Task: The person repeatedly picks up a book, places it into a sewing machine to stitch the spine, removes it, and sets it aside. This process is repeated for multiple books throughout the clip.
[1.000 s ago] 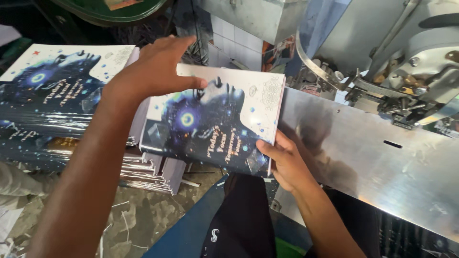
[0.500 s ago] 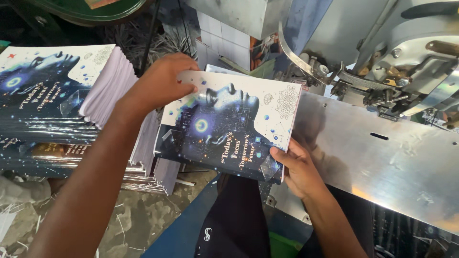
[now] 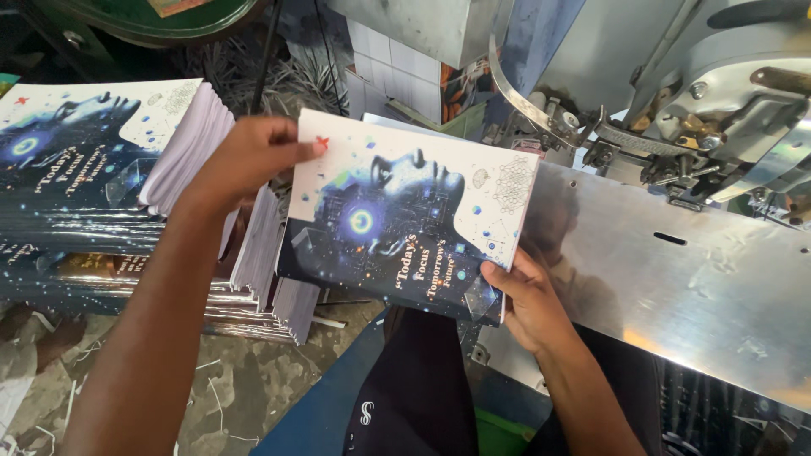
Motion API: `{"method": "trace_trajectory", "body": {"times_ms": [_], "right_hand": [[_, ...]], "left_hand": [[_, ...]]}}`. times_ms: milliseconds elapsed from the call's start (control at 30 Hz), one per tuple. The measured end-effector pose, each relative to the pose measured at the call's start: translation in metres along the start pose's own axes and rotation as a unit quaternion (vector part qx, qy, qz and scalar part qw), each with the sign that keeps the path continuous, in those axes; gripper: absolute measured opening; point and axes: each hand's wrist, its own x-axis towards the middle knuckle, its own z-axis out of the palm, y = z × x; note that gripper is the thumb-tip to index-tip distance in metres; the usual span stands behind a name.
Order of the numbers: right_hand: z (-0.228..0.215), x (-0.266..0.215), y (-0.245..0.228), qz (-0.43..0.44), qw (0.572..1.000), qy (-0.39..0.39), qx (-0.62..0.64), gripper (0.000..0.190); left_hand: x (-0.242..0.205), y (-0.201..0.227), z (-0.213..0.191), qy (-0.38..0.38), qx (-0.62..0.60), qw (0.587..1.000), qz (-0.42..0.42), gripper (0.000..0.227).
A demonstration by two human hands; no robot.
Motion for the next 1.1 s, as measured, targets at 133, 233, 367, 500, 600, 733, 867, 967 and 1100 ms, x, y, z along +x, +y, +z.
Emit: {"method": "trace_trajectory", "body": {"times_ms": [133,233,367,500,600,733,867,967,1100], "right_hand": [[-0.002,0.001,-0.004,-0.020,0.999,-0.022,0.027,0.054],[-0.001,0.003,-0.009,-0.009,0.999,-0.028,0.034,0.055],[0.004,0.005,-0.014,0.011,0.999,-0.019,0.023,0.056],[0.008,0.005,-0.013,0.039,0.999,-0.022,0.013,0.059],[0.014,0.004,-0.016,0.052,0.998,-0.039,0.005,0.064],[0.027,0.000,-0.023,-0.011,0.997,-0.043,-0.070,0.079],[0.040,-0.012,-0.035,-0.154,0.961,-0.052,-0.222,0.076],[0.046,-0.027,-0.044,-0.254,0.894,-0.097,-0.355,0.065],[0.050,-0.039,-0.050,-0.368,0.785,-0.124,-0.483,0.045]], "left_hand": [[-0.024,-0.031,0.007,-0.044,-0.118,0.991,-0.045,0.038],[-0.047,-0.043,0.018,-0.065,-0.299,0.949,-0.080,0.042],[-0.073,-0.048,0.039,-0.052,-0.368,0.919,-0.131,0.049],[-0.093,-0.056,0.058,-0.010,-0.424,0.902,-0.079,0.049],[-0.104,-0.064,0.061,-0.003,-0.450,0.893,-0.017,0.046],[-0.113,-0.070,0.062,0.032,-0.484,0.875,-0.014,0.046],[-0.117,-0.072,0.055,0.056,-0.510,0.858,-0.009,0.049],[-0.117,-0.069,0.043,0.077,-0.509,0.856,-0.047,0.045],[-0.116,-0.056,0.021,0.093,-0.498,0.856,-0.101,0.047]]}}
